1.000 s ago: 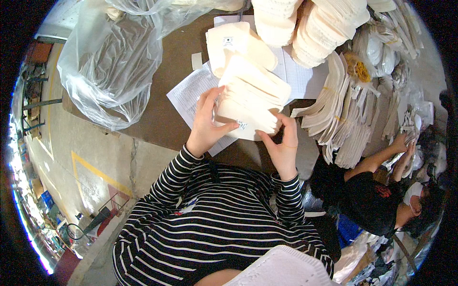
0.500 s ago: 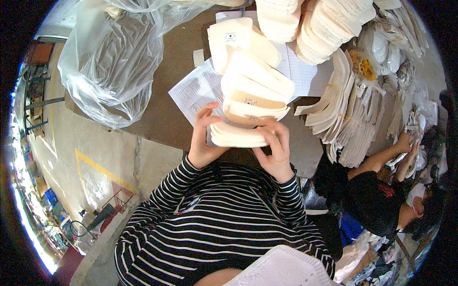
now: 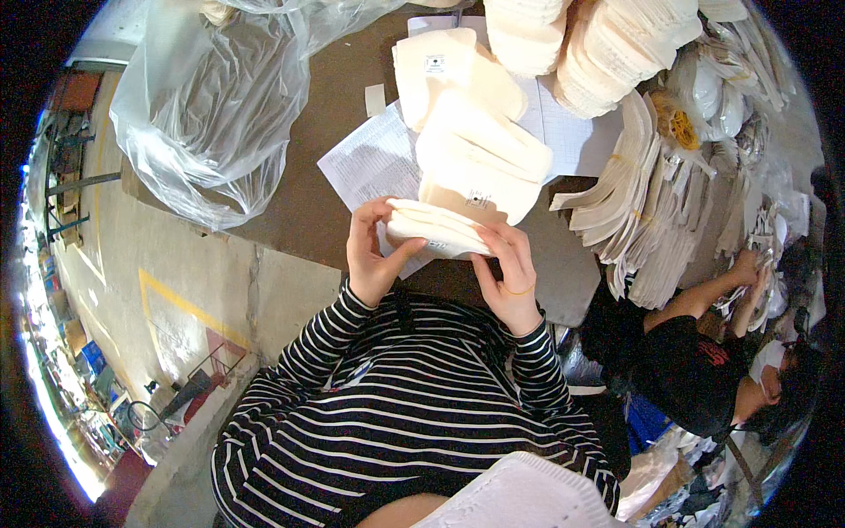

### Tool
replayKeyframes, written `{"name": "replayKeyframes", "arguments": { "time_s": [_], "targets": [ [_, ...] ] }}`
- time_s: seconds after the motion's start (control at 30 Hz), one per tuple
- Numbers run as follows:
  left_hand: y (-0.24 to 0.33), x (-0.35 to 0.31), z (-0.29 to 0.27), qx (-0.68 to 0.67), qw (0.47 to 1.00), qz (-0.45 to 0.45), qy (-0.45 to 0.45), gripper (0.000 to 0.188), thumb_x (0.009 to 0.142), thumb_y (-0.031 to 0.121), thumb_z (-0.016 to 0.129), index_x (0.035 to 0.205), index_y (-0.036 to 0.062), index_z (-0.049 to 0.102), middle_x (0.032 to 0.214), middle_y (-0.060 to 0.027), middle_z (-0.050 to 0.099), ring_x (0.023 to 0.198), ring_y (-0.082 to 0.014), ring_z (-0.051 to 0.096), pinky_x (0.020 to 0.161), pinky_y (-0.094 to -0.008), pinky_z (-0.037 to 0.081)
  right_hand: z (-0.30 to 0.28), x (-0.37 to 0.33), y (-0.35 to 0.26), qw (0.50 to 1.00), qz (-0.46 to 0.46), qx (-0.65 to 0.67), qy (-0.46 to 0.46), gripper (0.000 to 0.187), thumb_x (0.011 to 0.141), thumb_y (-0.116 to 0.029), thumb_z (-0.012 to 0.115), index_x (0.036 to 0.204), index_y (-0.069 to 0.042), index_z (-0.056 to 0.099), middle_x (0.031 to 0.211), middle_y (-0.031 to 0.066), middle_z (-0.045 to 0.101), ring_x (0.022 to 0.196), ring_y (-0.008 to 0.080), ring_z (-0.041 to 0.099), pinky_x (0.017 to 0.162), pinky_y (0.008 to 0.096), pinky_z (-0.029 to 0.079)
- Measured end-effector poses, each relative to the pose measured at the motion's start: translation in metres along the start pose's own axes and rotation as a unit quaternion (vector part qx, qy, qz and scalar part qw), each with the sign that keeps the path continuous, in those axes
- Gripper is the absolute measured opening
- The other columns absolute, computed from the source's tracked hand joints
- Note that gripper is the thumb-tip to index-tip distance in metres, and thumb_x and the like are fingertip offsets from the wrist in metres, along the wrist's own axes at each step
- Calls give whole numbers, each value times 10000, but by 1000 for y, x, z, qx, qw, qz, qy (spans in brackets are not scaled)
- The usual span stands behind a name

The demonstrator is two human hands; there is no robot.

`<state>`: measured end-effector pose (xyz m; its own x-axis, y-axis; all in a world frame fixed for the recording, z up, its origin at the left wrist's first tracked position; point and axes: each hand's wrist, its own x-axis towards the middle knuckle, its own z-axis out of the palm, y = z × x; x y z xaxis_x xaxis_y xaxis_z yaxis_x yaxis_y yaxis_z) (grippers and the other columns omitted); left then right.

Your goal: The person repeatedly picks up small, folded, off-white fabric pieces from a table, aligns them, and stacks them into neat piles. The person occasionally places completed stacks into a clear plastic bag. A coworker is visible in the background handling similar items.

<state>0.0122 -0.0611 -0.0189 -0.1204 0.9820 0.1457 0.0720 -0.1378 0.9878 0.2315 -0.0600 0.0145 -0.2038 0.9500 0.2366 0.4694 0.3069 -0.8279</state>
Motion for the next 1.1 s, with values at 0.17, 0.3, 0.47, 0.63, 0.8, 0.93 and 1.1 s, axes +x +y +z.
{"name": "replayKeyframes", "arguments": {
  "time_s": [0.17,0.3,0.47,0.63,0.8,0.93,1.1],
  "targets": [
    [9,1,-6,-67,994,-85,-23,681,734,-41,850,1251,53,417,1200,-122,576,1167,-230,583,1031,-372,471,1,-3,0,1000,-22,6,17,465,784,61,750,1224,-40,636,1166,149,630,1070,350,595,926,424,494],
    [10,0,-12,-48,995,-68,-47,619,740,-60,835,1206,42,441,1166,-118,603,1139,-230,600,1039,-376,482,-1,-2,0,1000,-29,8,6,469,772,66,749,1216,-41,641,1161,148,629,1071,343,598,920,416,496],
    [12,0,-20,20,993,-18,-115,470,751,-28,816,1163,36,599,1218,-127,593,1167,-258,592,1044,-379,458,-4,-3,1,999,-42,11,-15,489,753,71,749,1213,-56,644,1177,141,616,1085,353,593,930,428,495],
    [26,11,-33,85,959,-17,-269,603,801,45,776,1374,74,589,1385,-143,445,1301,-312,467,1114,-412,371,-9,-1,-8,998,-34,-10,-51,514,700,18,790,1185,-95,663,1236,144,582,1132,371,572,961,466,486],
    [33,16,-27,76,966,4,-246,577,809,27,759,1359,86,597,1338,-131,459,1262,-309,486,1104,-404,378,-13,4,-14,994,-33,-76,-68,448,673,-32,818,1092,-73,665,1246,146,578,1129,374,578,963,472,489],
    [19,11,-35,153,960,101,-211,580,815,-28,726,1365,59,561,1250,-119,519,1165,-296,547,1061,-381,413,-17,-5,-7,996,-16,-39,-78,488,683,-17,816,1121,-63,606,1235,158,580,1087,370,600,952,461,496],
    [7,-6,-17,132,982,40,-132,864,770,-27,772,1498,57,316,1294,-128,541,1200,-290,532,1113,-427,349,-5,-10,0,998,-9,14,-65,659,731,77,755,1279,-85,427,1268,218,525,1168,395,544,973,446,476]
  ]
}}
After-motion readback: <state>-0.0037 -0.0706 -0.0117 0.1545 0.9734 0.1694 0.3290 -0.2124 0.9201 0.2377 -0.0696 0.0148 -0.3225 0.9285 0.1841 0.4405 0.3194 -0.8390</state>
